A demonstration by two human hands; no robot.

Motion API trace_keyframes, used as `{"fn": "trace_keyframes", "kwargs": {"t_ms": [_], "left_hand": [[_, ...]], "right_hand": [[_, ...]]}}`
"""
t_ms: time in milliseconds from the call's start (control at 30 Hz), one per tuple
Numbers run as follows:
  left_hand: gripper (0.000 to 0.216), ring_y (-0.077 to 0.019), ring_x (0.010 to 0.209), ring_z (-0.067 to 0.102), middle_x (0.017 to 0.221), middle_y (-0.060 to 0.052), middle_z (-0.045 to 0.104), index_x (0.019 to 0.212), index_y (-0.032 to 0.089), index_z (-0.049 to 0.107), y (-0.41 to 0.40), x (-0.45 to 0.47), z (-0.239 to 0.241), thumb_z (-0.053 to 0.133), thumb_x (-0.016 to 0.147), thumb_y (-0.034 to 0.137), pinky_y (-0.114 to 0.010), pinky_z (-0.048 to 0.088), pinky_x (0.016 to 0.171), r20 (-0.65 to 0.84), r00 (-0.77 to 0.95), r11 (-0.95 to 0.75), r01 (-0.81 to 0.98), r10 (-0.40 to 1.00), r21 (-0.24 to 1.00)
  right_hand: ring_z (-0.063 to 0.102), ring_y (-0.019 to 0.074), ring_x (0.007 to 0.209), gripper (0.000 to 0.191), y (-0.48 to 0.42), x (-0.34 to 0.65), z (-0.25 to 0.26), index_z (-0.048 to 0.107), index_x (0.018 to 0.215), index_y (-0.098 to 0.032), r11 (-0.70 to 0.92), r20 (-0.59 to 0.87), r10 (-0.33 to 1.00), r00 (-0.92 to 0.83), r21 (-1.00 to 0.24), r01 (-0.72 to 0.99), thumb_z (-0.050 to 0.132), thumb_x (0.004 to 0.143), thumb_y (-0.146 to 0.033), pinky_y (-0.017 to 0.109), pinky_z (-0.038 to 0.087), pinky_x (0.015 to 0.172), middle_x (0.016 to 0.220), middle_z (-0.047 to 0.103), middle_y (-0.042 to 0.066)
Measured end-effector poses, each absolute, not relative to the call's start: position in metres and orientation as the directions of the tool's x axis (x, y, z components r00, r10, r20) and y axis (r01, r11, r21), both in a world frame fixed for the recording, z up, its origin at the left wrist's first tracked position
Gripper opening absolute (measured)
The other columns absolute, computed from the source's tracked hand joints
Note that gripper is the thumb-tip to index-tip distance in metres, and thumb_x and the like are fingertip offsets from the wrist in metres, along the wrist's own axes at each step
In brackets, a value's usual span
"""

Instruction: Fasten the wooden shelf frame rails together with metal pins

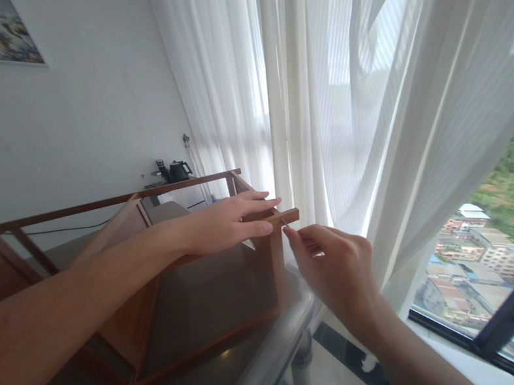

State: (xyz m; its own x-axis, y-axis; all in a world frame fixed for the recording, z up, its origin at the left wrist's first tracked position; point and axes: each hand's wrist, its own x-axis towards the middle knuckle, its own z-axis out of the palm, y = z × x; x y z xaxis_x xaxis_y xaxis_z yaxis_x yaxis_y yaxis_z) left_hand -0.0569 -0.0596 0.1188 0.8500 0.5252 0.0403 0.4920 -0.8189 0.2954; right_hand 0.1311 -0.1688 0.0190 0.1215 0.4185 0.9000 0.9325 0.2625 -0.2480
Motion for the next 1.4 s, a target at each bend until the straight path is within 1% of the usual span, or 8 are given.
{"fn": "trace_keyframes", "kwargs": {"t_ms": [133, 333, 400, 533, 667, 800, 1100, 1400], "left_hand": [[0.071, -0.0307, 0.157, 0.021, 0.171, 0.003, 0.024, 0.157, 0.041, 0.034, -0.059, -0.057, 0.117, 0.043, 0.095, 0.073, -0.049, 0.018, 0.128, 0.051, 0.845, -0.813, 0.493, 0.532, 0.309], [0.068, -0.0309, 0.157, 0.023, 0.170, 0.005, 0.026, 0.156, 0.043, 0.037, -0.057, -0.056, 0.114, 0.044, 0.094, 0.072, -0.050, 0.018, 0.128, 0.075, 0.837, -0.814, 0.500, 0.542, 0.297], [0.068, -0.0317, 0.157, 0.022, 0.170, 0.005, 0.026, 0.156, 0.044, 0.036, -0.058, -0.055, 0.116, 0.044, 0.094, 0.072, -0.051, 0.018, 0.128, 0.066, 0.836, -0.811, 0.506, 0.545, 0.296], [0.068, -0.0316, 0.157, 0.020, 0.171, 0.004, 0.024, 0.157, 0.042, 0.034, -0.065, -0.055, 0.122, 0.042, 0.096, 0.070, -0.051, 0.017, 0.128, 0.028, 0.835, -0.800, 0.516, 0.549, 0.307], [0.070, -0.0313, 0.157, 0.020, 0.171, 0.004, 0.023, 0.158, 0.040, 0.033, -0.067, -0.056, 0.124, 0.042, 0.096, 0.070, -0.049, 0.016, 0.128, 0.029, 0.835, -0.801, 0.516, 0.549, 0.304], [0.070, -0.0310, 0.158, 0.019, 0.171, 0.003, 0.022, 0.158, 0.040, 0.032, -0.065, -0.056, 0.122, 0.041, 0.096, 0.071, -0.049, 0.014, 0.128, 0.029, 0.845, -0.809, 0.501, 0.534, 0.307], [0.071, -0.0314, 0.157, 0.021, 0.171, 0.002, 0.022, 0.158, 0.038, 0.034, -0.067, -0.055, 0.124, 0.039, 0.096, 0.071, -0.048, 0.015, 0.128, 0.033, 0.850, -0.816, 0.493, 0.526, 0.302], [0.073, -0.0307, 0.158, 0.019, 0.171, 0.002, 0.021, 0.159, 0.039, 0.030, -0.056, -0.056, 0.117, 0.040, 0.095, 0.073, -0.047, 0.015, 0.128, 0.054, 0.859, -0.830, 0.473, 0.508, 0.295]], "right_hand": [[0.069, 0.0154, 0.063, 0.019, -0.167, 0.131, 0.019, 0.074, 0.090, -0.018, 0.290, 0.915, 0.403, 0.000, -0.128, 0.948, 0.059, 0.100, -0.024, 0.026, 0.045, 0.055, 0.072, 0.074, 0.002], [0.070, 0.0167, 0.074, 0.013, -0.166, 0.142, 0.023, 0.073, 0.095, -0.015, 0.336, 0.908, 0.370, -0.195, 0.065, 0.940, 0.060, 0.097, -0.011, 0.028, 0.050, 0.062, 0.080, 0.075, 0.004], [0.069, 0.0153, 0.070, 0.010, -0.167, 0.142, 0.023, 0.072, 0.094, -0.015, 0.349, 0.920, 0.334, -0.205, 0.081, 0.934, 0.063, 0.096, -0.012, 0.027, 0.050, 0.060, 0.078, 0.075, 0.004], [0.069, 0.0134, 0.066, 0.005, -0.169, 0.140, 0.020, 0.072, 0.091, -0.015, 0.387, 0.963, 0.228, -0.144, 0.046, 0.921, 0.069, 0.092, -0.010, 0.026, 0.050, 0.058, 0.076, 0.075, 0.003], [0.073, 0.0164, 0.079, 0.021, -0.172, 0.148, 0.022, 0.072, 0.108, -0.014, 0.512, 0.958, 0.201, -0.206, 0.077, 0.855, 0.071, 0.089, -0.005, 0.028, 0.057, 0.068, 0.089, 0.079, 0.006], [0.073, 0.0191, 0.087, 0.025, -0.172, 0.167, 0.029, 0.073, 0.109, -0.018, 0.552, 0.928, 0.225, -0.297, 0.130, 0.824, 0.069, 0.089, -0.004, 0.033, 0.059, 0.074, 0.096, 0.079, 0.006], [0.073, 0.0201, 0.089, 0.021, -0.153, 0.193, 0.059, 0.071, 0.111, -0.020, 0.579, 0.783, 0.123, -0.610, 0.443, 0.685, 0.062, 0.095, -0.008, 0.035, 0.059, 0.074, 0.095, 0.079, 0.006], [0.071, 0.0181, 0.089, 0.014, -0.147, 0.194, 0.076, 0.072, 0.106, -0.021, 0.542, 0.691, 0.086, -0.718, 0.572, 0.615, 0.064, 0.097, -0.013, 0.033, 0.059, 0.075, 0.097, 0.078, 0.004]]}}
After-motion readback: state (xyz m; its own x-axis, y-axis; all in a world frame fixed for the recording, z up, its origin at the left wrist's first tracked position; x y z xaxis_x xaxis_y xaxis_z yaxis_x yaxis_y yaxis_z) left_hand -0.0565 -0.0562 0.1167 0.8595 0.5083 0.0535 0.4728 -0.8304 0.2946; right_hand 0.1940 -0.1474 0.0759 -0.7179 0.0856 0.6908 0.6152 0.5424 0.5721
